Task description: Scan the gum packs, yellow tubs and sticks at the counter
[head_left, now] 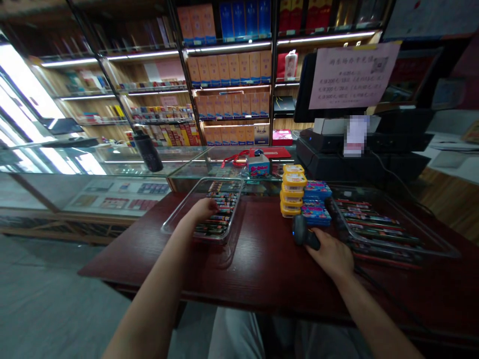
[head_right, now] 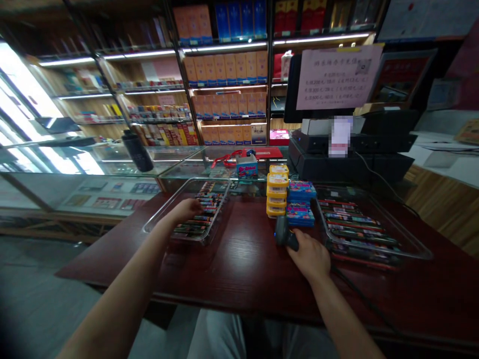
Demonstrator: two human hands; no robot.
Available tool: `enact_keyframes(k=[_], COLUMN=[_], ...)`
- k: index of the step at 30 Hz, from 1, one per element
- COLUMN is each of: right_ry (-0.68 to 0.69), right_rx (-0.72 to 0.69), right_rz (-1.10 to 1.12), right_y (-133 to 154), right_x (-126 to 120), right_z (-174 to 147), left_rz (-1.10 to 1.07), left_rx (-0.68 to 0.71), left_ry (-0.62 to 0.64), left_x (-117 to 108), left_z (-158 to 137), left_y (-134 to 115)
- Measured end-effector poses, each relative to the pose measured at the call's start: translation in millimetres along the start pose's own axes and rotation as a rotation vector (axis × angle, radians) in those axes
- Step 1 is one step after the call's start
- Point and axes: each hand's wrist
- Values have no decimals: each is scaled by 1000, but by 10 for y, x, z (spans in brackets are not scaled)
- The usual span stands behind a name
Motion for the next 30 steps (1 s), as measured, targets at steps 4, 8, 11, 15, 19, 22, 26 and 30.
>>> enact_keyframes(k=[4, 8, 11, 15, 19, 22, 26, 30], right_ry=[-1, -5, -5, -18, -12, -3, 9, -5], right_rx=[-1, 0, 6, -3, 5, 14, 24, 11], right_rz=[5, -2, -14, -26, -21, -13, 1, 21], right_y=[2, 8, 13, 12, 23, 45, 70, 78], right_x=[15, 26, 26, 28, 20, -3, -30, -44], right_z=[2, 1, 1, 5, 12, 18, 30, 30], left_rz=[68, 116, 237, 372, 267, 172, -38, -316], left_rx=[-76, -94, -123, -92, -13, 12, 135, 305], left_ry=[116, 227, 228, 160, 12, -252, -580, -440], left_x=[218, 241, 175, 145, 139, 30, -200, -162], left_z=[-72, -66, -42, -26, -36, -85, -210, -285], left_y=[152, 89, 46, 66, 81, -51, -522, -1126])
Point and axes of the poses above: each hand's wrist, its own z-axis towards the middle knuckle, its own x-axis out of the palm, y = z × x, and after that the axes turned 14 degrees about z, right-handed
